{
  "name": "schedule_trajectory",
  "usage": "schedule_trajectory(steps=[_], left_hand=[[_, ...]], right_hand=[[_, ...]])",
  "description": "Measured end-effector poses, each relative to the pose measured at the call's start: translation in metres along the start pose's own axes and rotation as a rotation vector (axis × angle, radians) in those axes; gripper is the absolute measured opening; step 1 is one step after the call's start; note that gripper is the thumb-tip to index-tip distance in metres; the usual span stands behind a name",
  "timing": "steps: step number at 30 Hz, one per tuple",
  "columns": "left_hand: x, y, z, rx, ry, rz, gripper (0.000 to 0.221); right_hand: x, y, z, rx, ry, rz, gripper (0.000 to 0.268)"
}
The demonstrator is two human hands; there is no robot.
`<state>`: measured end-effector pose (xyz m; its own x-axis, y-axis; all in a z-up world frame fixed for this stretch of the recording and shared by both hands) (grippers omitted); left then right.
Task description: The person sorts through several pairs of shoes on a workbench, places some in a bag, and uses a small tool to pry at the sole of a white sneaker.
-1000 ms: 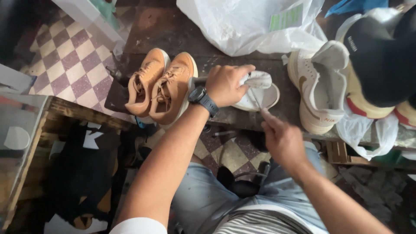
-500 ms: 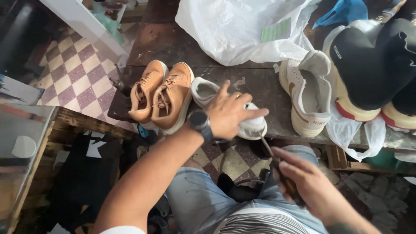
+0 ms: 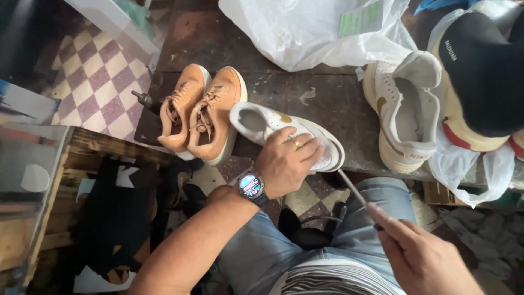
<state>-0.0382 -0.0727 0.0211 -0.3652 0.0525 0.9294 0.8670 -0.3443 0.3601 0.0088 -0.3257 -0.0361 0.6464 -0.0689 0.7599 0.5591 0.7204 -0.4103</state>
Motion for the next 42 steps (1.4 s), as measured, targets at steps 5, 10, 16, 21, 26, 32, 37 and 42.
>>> schedule_trajectory(steps=[5, 10, 16, 21, 26, 32, 37, 42], left_hand=[[-0.023, 0.007, 0.007, -0.003, 0.012, 0.178, 0.033], [-0.018, 0.009, 0.006, 0.060, -0.019, 0.177, 0.044], [-0.024, 0.010, 0.007, 0.155, -0.018, 0.140, 0.044], [-0.051, 0.003, 0.006, 0.207, -0.015, 0.203, 0.030], [-0.046, 0.002, 0.007, 0.252, -0.160, 0.135, 0.034], [-0.042, 0.004, 0.005, 0.224, -0.138, 0.113, 0.032], [-0.027, 0.009, 0.005, 0.195, -0.144, 0.038, 0.028], [-0.028, 0.005, 0.007, 0.203, -0.155, 0.011, 0.014]], right_hand=[[0.030, 0.015, 0.009, -0.066, -0.288, 0.046, 0.063], [0.064, 0.041, 0.040, 0.084, -0.376, -0.024, 0.052], [0.078, 0.067, 0.045, -0.018, -0.448, 0.118, 0.047], [0.089, 0.082, 0.063, -0.119, -0.380, 0.233, 0.045], [0.070, 0.080, 0.066, 0.110, -0.605, 0.106, 0.051], [0.043, 0.070, 0.042, -0.257, 0.410, 0.182, 0.055], [0.054, 0.078, 0.041, 0.129, -0.683, -0.041, 0.067], [0.055, 0.083, 0.053, -0.010, -0.095, -0.004, 0.040]])
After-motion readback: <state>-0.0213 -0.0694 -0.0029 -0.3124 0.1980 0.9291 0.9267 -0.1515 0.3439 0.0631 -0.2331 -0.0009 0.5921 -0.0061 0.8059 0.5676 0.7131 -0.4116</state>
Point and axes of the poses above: each hand's wrist, its own y-axis towards the middle knuckle, its own x-axis out of the back of the hand, z = x × y, the point moved 7 cm from there along y, towards the middle knuckle, and after that the axes turned 12 degrees about z, right-handed, at the moved point
